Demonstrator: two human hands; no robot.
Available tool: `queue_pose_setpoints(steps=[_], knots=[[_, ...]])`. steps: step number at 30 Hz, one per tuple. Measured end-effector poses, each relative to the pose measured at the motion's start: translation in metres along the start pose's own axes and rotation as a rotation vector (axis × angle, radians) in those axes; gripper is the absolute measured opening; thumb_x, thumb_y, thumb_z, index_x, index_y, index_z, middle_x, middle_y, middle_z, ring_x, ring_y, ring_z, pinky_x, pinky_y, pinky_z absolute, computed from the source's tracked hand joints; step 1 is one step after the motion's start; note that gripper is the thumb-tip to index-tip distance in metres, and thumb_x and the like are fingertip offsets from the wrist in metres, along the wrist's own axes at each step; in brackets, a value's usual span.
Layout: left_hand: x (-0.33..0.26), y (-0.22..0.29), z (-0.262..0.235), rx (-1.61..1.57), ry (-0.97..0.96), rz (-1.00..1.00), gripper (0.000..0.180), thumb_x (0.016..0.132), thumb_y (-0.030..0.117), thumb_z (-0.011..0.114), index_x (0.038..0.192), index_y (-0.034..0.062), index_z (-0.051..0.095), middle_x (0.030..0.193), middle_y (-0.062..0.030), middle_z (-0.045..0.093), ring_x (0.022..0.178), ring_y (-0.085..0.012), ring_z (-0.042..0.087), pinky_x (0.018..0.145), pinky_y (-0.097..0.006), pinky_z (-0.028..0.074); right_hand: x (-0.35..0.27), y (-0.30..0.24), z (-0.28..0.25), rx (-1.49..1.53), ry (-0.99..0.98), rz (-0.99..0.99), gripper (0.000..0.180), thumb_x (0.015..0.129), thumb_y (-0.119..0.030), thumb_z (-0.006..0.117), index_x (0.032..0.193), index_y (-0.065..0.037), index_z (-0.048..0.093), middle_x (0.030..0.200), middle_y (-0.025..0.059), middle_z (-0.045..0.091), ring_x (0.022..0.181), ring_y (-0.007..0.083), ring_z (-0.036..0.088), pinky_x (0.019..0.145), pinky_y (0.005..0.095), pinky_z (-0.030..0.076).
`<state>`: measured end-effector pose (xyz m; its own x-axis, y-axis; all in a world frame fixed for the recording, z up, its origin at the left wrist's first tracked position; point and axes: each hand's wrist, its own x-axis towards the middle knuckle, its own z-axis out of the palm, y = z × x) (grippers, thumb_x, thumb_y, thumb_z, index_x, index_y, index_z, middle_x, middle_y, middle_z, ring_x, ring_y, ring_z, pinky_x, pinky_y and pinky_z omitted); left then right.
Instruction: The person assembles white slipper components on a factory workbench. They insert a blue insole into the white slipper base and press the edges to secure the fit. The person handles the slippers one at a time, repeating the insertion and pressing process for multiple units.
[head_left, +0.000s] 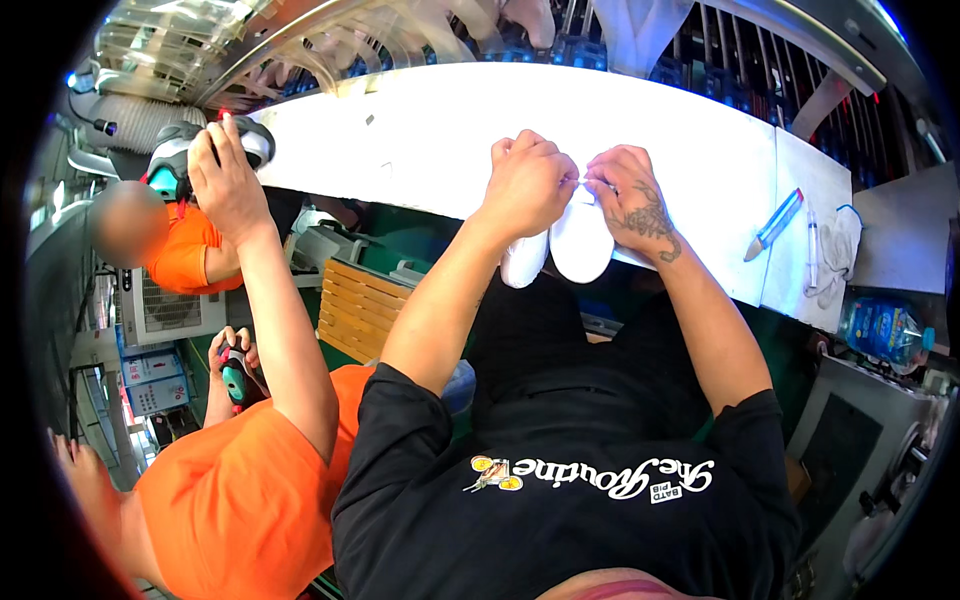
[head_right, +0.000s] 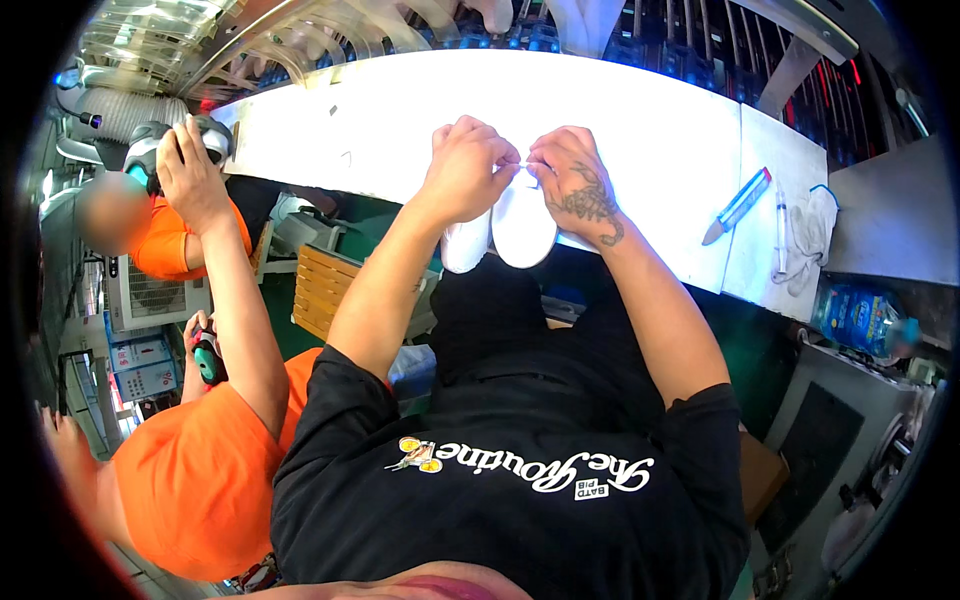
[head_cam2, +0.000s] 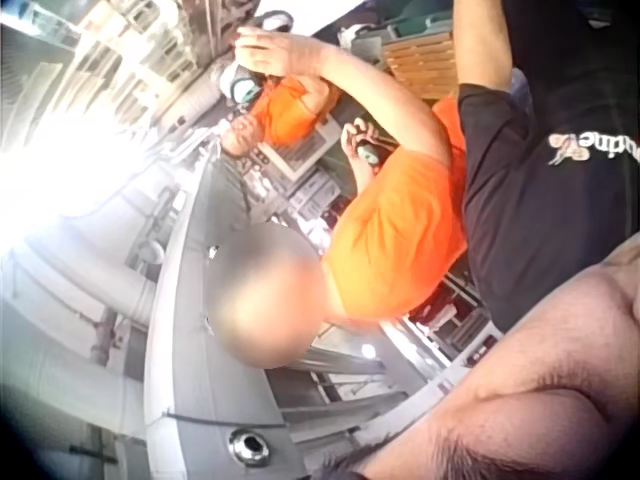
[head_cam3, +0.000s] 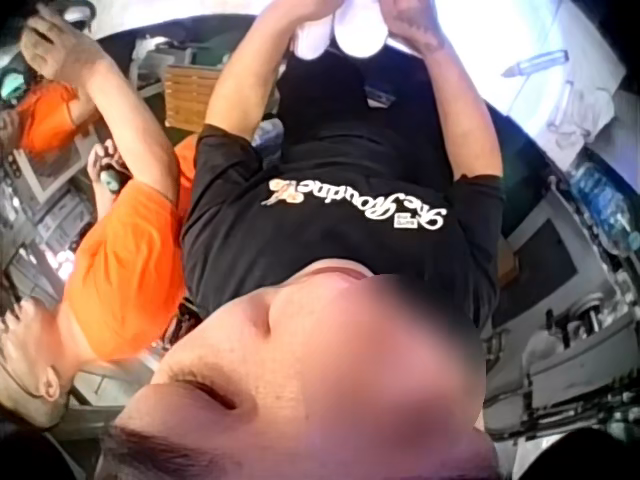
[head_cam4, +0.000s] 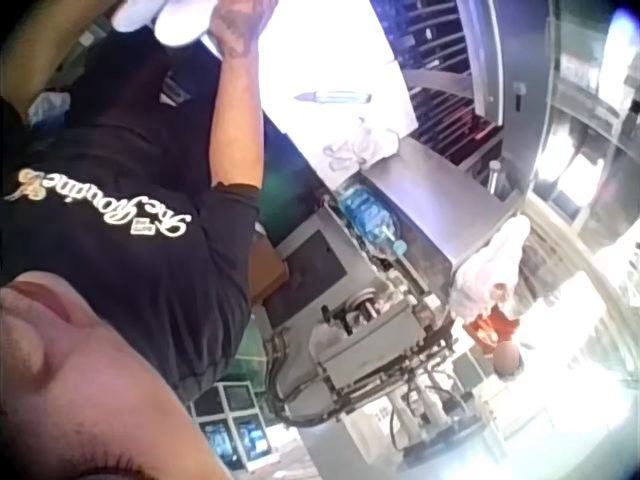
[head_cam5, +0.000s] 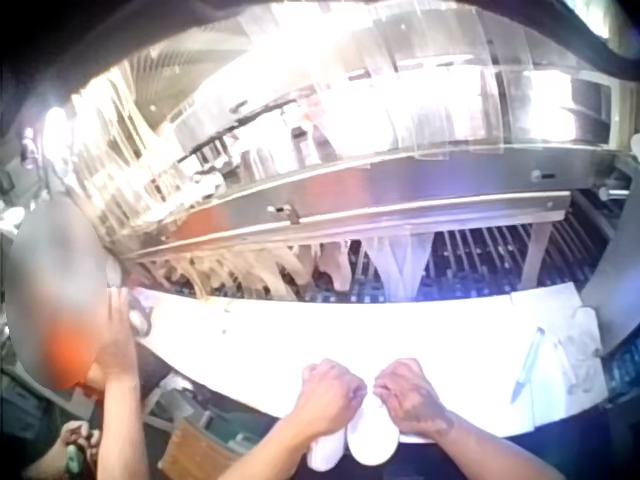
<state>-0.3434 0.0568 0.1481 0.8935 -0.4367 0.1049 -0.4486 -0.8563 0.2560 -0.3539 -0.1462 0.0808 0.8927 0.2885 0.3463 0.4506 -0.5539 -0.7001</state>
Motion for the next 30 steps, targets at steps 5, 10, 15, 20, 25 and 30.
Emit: queue_pose_setpoints(steps=[5, 10, 15, 20, 25, 30], knots=[[0.000, 0.002, -0.001, -0.005, -0.017, -0.008, 0.010, 0.092, 0.018, 0.077, 0.098, 0.0129, 0.084, 0.104, -0.0042, 0.076, 0.119, -0.0271, 0.060, 0.107, -0.051, 0.036, 0.001, 0.004, 0.002, 0.003, -0.009, 0.001, 0.013, 0.105, -0.014, 0.069, 0.106, -0.005, 0.078, 0.123, 0.0106, 0.070, 0.132, 0.0311, 0.053, 0.117, 0.0451, 0.045], [-0.001, 0.002, 0.000, 0.000, -0.006, -0.008, 0.009, 0.090, 0.017, 0.078, 0.098, 0.0128, 0.082, 0.104, -0.0045, 0.074, 0.118, -0.0285, 0.060, 0.108, -0.051, 0.037, 0.000, -0.001, 0.002, -0.018, -0.009, 0.027, 0.013, 0.104, -0.015, 0.070, 0.107, -0.005, 0.077, 0.124, 0.0104, 0.069, 0.133, 0.0312, 0.053, 0.117, 0.0448, 0.045], [-0.005, -0.009, 0.001, -0.145, 0.155, 0.048, 0.010, 0.094, 0.012, 0.074, 0.103, 0.0079, 0.076, 0.107, -0.0103, 0.073, 0.115, -0.0331, 0.062, 0.106, -0.052, 0.042, -0.001, 0.002, -0.001, -0.033, -0.026, -0.008, 0.012, 0.103, -0.014, 0.071, 0.108, -0.005, 0.076, 0.126, 0.0105, 0.068, 0.133, 0.0314, 0.053, 0.118, 0.0444, 0.044], [-0.012, -0.025, -0.009, -0.228, 0.092, 0.089, 0.026, 0.093, 0.010, 0.074, 0.117, 0.0023, 0.068, 0.117, -0.0180, 0.071, 0.124, -0.0397, 0.061, 0.105, -0.050, 0.049, 0.001, -0.009, -0.009, -0.074, -0.076, 0.000, 0.011, 0.103, -0.011, 0.070, 0.110, -0.004, 0.075, 0.126, 0.0108, 0.068, 0.132, 0.0312, 0.054, 0.117, 0.0442, 0.044], [-0.014, -0.011, -0.026, 0.102, 0.044, 0.066, 0.048, 0.086, 0.015, 0.081, 0.130, 0.0018, 0.069, 0.142, -0.0202, 0.064, 0.140, -0.0409, 0.055, 0.117, -0.050, 0.047, -0.002, -0.004, -0.031, -0.135, -0.124, -0.032, 0.008, 0.103, -0.008, 0.068, 0.108, -0.004, 0.074, 0.123, 0.0113, 0.068, 0.127, 0.0312, 0.056, 0.115, 0.0429, 0.046], [0.000, -0.007, -0.037, 0.095, -0.136, -0.040, 0.055, 0.081, 0.015, 0.084, 0.133, 0.0023, 0.072, 0.144, -0.0199, 0.063, 0.138, -0.0397, 0.056, 0.117, -0.048, 0.048, -0.021, 0.009, -0.042, -0.134, -0.055, -0.105, 0.008, 0.099, -0.006, 0.069, 0.106, -0.003, 0.072, 0.119, 0.0129, 0.067, 0.126, 0.0318, 0.055, 0.114, 0.0442, 0.046]])
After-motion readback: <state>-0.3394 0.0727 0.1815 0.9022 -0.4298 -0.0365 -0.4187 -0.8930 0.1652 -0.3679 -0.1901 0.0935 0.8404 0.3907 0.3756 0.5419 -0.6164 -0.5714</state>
